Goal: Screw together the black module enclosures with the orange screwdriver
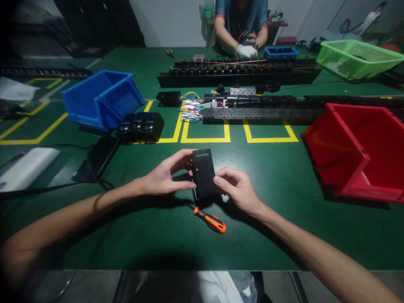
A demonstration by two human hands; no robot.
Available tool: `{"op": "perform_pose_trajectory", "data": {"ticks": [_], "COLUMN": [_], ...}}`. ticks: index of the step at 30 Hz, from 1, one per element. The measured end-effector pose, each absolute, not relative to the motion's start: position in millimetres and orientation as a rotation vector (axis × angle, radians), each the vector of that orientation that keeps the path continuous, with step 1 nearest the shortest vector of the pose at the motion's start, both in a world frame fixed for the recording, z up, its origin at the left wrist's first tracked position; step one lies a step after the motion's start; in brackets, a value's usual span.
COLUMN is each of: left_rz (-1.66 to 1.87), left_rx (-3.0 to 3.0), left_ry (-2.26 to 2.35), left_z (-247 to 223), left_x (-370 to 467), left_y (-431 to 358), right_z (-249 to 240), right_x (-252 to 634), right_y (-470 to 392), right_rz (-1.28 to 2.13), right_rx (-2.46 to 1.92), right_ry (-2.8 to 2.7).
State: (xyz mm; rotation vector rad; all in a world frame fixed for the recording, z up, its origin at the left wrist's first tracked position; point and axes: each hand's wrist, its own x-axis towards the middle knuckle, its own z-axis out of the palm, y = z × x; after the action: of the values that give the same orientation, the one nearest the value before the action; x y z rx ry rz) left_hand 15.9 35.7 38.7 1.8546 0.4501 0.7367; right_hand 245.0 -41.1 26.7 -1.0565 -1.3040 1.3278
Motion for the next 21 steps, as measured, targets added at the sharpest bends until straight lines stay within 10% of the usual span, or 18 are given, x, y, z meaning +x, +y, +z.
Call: {"op": "perform_pose_trajectory", "data": {"ticks": [21], "left_rz": [0.501], "left_rx": [2.079], "left_ry": [0.328], "left_z": [18.8], "left_x": [4.1], "left_y": [84.3], "right_z": [15.7], "right_x": [250.4], "right_y": [-27.4], "right_rz": [1.428], "right_rx": [-1.127], "right_ry": [-1.059]}}
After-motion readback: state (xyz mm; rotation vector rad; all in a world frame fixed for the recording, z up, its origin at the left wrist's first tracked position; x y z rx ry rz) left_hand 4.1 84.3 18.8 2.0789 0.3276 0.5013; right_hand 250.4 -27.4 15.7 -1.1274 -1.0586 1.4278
